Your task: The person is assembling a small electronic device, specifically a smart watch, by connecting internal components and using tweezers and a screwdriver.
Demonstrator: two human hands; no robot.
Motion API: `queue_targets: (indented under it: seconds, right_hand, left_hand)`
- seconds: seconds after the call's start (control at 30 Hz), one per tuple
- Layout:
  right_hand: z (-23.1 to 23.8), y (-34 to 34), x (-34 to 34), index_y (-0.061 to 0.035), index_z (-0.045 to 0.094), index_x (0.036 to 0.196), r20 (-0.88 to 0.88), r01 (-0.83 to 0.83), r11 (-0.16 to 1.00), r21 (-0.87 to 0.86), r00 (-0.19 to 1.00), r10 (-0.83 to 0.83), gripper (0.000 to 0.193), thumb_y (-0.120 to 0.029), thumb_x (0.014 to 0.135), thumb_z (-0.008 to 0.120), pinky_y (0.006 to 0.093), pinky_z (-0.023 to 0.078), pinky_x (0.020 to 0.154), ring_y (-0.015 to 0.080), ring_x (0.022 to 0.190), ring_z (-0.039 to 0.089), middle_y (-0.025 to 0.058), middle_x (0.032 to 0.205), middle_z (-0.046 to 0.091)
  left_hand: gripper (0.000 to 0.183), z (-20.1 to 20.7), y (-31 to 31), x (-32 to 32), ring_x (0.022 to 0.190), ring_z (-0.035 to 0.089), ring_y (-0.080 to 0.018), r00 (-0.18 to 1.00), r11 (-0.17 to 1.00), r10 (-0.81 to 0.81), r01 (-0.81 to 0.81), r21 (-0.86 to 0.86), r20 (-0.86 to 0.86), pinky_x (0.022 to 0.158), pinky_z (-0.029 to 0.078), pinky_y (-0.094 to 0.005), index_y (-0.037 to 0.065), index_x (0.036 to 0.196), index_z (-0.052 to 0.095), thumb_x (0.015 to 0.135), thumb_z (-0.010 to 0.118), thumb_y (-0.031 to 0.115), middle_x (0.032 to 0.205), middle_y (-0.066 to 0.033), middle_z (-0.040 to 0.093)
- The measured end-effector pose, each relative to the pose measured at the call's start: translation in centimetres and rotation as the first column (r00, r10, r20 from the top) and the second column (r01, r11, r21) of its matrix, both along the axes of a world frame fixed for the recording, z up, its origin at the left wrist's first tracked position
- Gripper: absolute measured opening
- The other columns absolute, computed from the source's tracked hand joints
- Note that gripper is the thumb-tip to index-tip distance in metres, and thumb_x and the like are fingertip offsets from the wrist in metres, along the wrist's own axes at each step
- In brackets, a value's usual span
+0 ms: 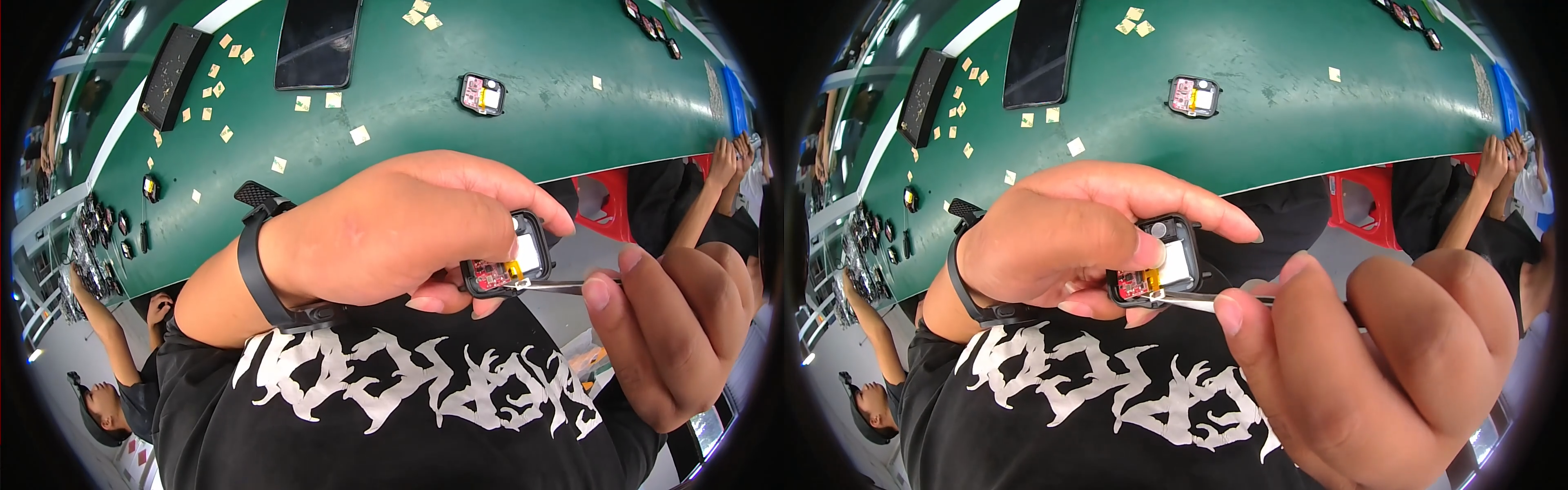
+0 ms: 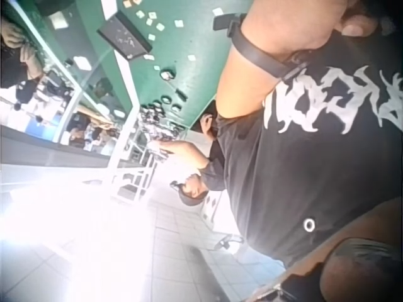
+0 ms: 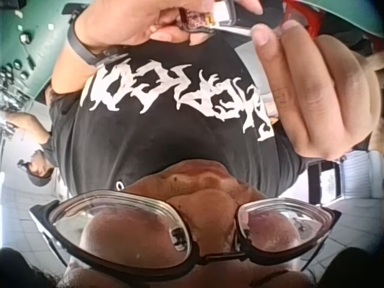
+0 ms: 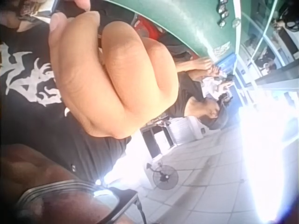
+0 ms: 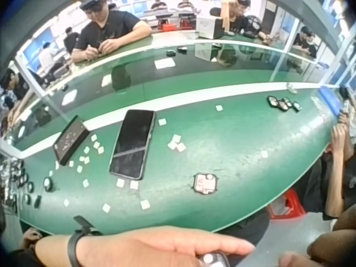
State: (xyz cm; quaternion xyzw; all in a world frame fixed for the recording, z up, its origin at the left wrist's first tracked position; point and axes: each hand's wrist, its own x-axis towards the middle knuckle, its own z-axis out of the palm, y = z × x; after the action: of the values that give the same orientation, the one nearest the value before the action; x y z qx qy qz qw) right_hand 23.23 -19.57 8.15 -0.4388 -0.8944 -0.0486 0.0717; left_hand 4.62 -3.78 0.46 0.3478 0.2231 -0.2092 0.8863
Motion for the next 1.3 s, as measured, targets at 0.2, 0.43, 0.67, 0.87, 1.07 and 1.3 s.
queue_targets:
  seconds: [0.2,0.43,0.67,0.87,1.07,1.3]
  right_hand:
    - [-0.4,-0.2,-0.5,0.0067,0.073,0.101,0.022,0.016,0.998,0.053,1.0,-0.017,0.039,-0.01,0.066,0.076,0.0307,0.03,0.05,0.0213,0.067,0.055,0.0196,0.091,0.067]
    - [-0.7,-0.4,-1.0,0.0059,0.073,0.099,-0.012,0.038,0.998,0.045,0.999,-0.037,0.035,-0.007,0.067,0.076,0.0312,0.031,0.05,0.0212,0.068,0.055,0.0182,0.093,0.067]
    - [-0.3,0.5,-1.1,0.0048,0.073,0.093,-0.046,0.013,1.0,-0.029,0.999,-0.014,0.032,-0.007,0.064,0.078,0.0309,0.03,0.05,0.0204,0.068,0.053,0.0137,0.09,0.066]
    - [-0.7,0.8,-0.7,0.0042,0.072,0.094,-0.041,-0.068,0.997,0.021,0.997,0.069,0.034,-0.007,0.062,0.079,0.0309,0.03,0.05,0.02,0.066,0.052,0.0121,0.089,0.066]
    - [-0.9,1.0,-0.7,0.0041,0.071,0.094,-0.08,-0.073,0.997,0.03,0.994,0.075,0.034,-0.006,0.063,0.079,0.0308,0.03,0.049,0.0198,0.065,0.051,0.0117,0.088,0.065]
    - [-1.7,1.1,-0.9,0.0033,0.072,0.096,-0.133,-0.021,0.999,0.029,0.991,0.024,0.032,-0.005,0.065,0.078,0.0308,0.029,0.048,0.0197,0.065,0.051,0.0114,0.088,0.064]
  left_hand:
    - [0.052,-0.3,-0.3,0.1,0.043,0.039,-0.0076,0.999,0.999,0.024,-0.026,-0.042,-0.032,0.047,0.038,-0.0227,-0.005,0.134,0.058,0.084,0.042,-0.004,0.069,-0.0084,0.06]
    - [0.053,-0.2,-0.6,0.0,0.043,0.039,-0.0071,0.999,0.997,0.016,-0.018,-0.073,-0.029,0.044,0.034,-0.0216,-0.004,0.137,0.056,0.086,0.042,-0.002,0.071,-0.0122,0.063]
    - [0.051,0.0,-0.4,-0.3,0.05,0.045,-0.0063,0.998,0.997,-0.027,0.031,-0.069,0.061,0.045,0.034,-0.0211,-0.002,0.139,0.054,0.089,0.046,0.0,0.079,-0.0106,0.065]
    - [0.053,-0.1,-0.3,-1.3,0.083,0.064,-0.0108,0.984,0.996,0.007,-0.023,0.088,0.181,0.065,0.049,-0.0213,-0.003,0.136,0.05,0.084,0.056,-0.01,0.104,-0.0098,0.064]
    - [0.054,0.4,-0.4,-2.0,0.098,0.066,-0.0151,0.968,0.981,0.187,-0.174,-0.089,0.165,0.074,0.051,-0.023,-0.009,0.136,0.048,0.082,0.054,-0.015,0.12,-0.0164,0.063]
    - [0.055,0.3,0.2,-2.8,0.089,0.06,-0.0044,0.958,0.971,0.209,-0.18,-0.154,0.196,0.068,0.042,-0.0182,-0.013,0.139,0.052,0.083,0.051,-0.012,0.12,-0.0102,0.069]
